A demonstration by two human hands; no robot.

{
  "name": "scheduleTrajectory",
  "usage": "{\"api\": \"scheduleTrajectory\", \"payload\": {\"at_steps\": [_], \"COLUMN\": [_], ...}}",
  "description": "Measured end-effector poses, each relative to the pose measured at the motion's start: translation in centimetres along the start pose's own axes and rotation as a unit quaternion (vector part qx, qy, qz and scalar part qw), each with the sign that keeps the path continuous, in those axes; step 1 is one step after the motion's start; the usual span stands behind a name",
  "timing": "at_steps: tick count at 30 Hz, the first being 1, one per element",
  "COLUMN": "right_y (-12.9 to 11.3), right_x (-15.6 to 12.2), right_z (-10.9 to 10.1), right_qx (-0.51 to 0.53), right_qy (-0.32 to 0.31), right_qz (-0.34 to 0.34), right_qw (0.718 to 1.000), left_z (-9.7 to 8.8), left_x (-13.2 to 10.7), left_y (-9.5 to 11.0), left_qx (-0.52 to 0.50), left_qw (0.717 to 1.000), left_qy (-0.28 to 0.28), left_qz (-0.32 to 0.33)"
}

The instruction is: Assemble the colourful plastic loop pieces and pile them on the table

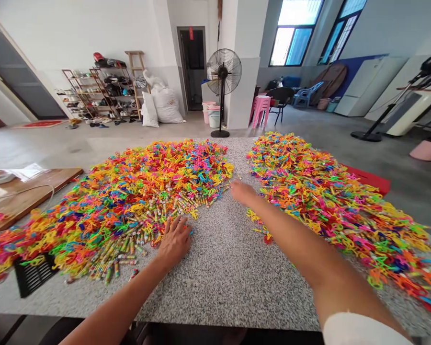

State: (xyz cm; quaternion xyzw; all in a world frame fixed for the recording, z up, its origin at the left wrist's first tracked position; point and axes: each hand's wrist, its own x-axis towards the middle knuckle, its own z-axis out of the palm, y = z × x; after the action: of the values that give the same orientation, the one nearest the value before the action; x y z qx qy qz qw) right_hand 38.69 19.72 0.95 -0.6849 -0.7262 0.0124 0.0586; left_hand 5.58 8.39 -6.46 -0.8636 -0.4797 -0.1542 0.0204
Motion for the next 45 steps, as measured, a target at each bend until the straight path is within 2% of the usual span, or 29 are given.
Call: {"api": "scheduleTrajectory", "payload": {"at_steps": [3,5,7,9,10,12,14,16,18,20,22,24,27,29,31,33,36,38,40,42,43,45], "right_y": [-6.3,-9.2,-11.2,-12.6,-13.0,-13.3,-13.0,-12.3,-11.7,-11.8,-13.2,-15.7,-20.0,-22.1,-22.9,-22.9,-22.4,-22.4,-22.6,-22.8,-22.9,-23.0], "right_x": [1.5,2.0,1.6,0.3,-0.7,-3.1,-5.7,-7.7,-9.1,-10.1,-11.2,-12.8,-15.5,-16.5,-16.1,-14.5,-11.1,-9.0,-7.3,-6.0,-5.4,-4.8], "right_z": [3.4,4.6,5.2,5.6,5.9,6.5,7.2,7.6,7.5,6.9,6.2,5.9,6.4,7.2,7.9,8.2,7.9,7.4,7.1,7.0,7.0,7.0], "right_qx": [0.007,0.008,0.01,0.012,0.013,0.019,0.037,0.072,0.111,0.144,0.188,0.266,0.413,0.449,0.416,0.341,0.231,0.175,0.141,0.13,0.13,0.136], "right_qy": [-0.016,-0.016,-0.015,-0.016,-0.017,-0.017,-0.014,-0.013,-0.015,0.012,0.05,0.048,-0.028,-0.039,-0.007,0.032,0.042,0.014,-0.021,-0.047,-0.051,-0.05], "right_qz": [-0.043,-0.045,-0.042,-0.041,-0.041,-0.056,-0.089,-0.133,-0.168,-0.173,-0.167,-0.168,-0.144,-0.113,-0.077,-0.035,0.008,0.021,0.025,0.019,0.017,0.022], "right_qw": [0.999,0.999,0.999,0.999,0.999,0.998,0.995,0.988,0.979,0.974,0.967,0.948,0.899,0.886,0.906,0.939,0.972,0.984,0.989,0.99,0.99,0.989], "left_z": [-1.9,-3.3,-4.4,-5.0,-5.1,-5.1,-5.1,-5.1,-5.1,-5.1,-5.1,-5.0,-5.2,-5.4,-5.8,-6.1,-6.5,-6.5,-6.4,-6.1,-6.0,-5.7], "left_x": [-1.6,-3.1,-4.6,-5.9,-6.4,-7.2,-7.6,-8.0,-8.3,-8.6,-8.8,-8.9,-9.1,-9.2,-9.3,-9.6,-10.1,-10.4,-10.7,-10.8,-10.8,-10.8], "left_y": [-0.3,-0.5,-0.9,-1.4,-1.7,-2.3,-2.8,-2.9,-2.9,-2.7,-2.5,-2.3,-2.1,-2.0,-2.0,-2.2,-2.5,-2.6,-2.4,-2.1,-2.0,-1.8], "left_qx": [-0.029,-0.08,-0.156,-0.262,-0.328,-0.469,-0.588,-0.661,-0.702,-0.724,-0.738,-0.748,-0.748,-0.733,-0.714,-0.71,-0.742,-0.767,-0.78,-0.774,-0.765,-0.739], "left_qw": [0.999,0.995,0.983,0.946,0.912,0.814,0.703,0.615,0.564,0.535,0.518,0.513,0.533,0.555,0.571,0.567,0.524,0.49,0.471,0.481,0.498,0.549], "left_qy": [0.025,0.047,0.086,0.121,0.129,0.13,0.131,0.139,0.129,0.113,0.104,0.096,0.09,0.1,0.114,0.119,0.087,0.059,0.044,0.041,0.039,0.032], "left_qz": [0.027,0.02,-0.039,-0.148,-0.211,-0.317,-0.378,-0.405,-0.416,-0.421,-0.421,-0.411,-0.385,-0.381,-0.39,-0.4,-0.408,-0.41,-0.41,-0.41,-0.407,-0.389]}}
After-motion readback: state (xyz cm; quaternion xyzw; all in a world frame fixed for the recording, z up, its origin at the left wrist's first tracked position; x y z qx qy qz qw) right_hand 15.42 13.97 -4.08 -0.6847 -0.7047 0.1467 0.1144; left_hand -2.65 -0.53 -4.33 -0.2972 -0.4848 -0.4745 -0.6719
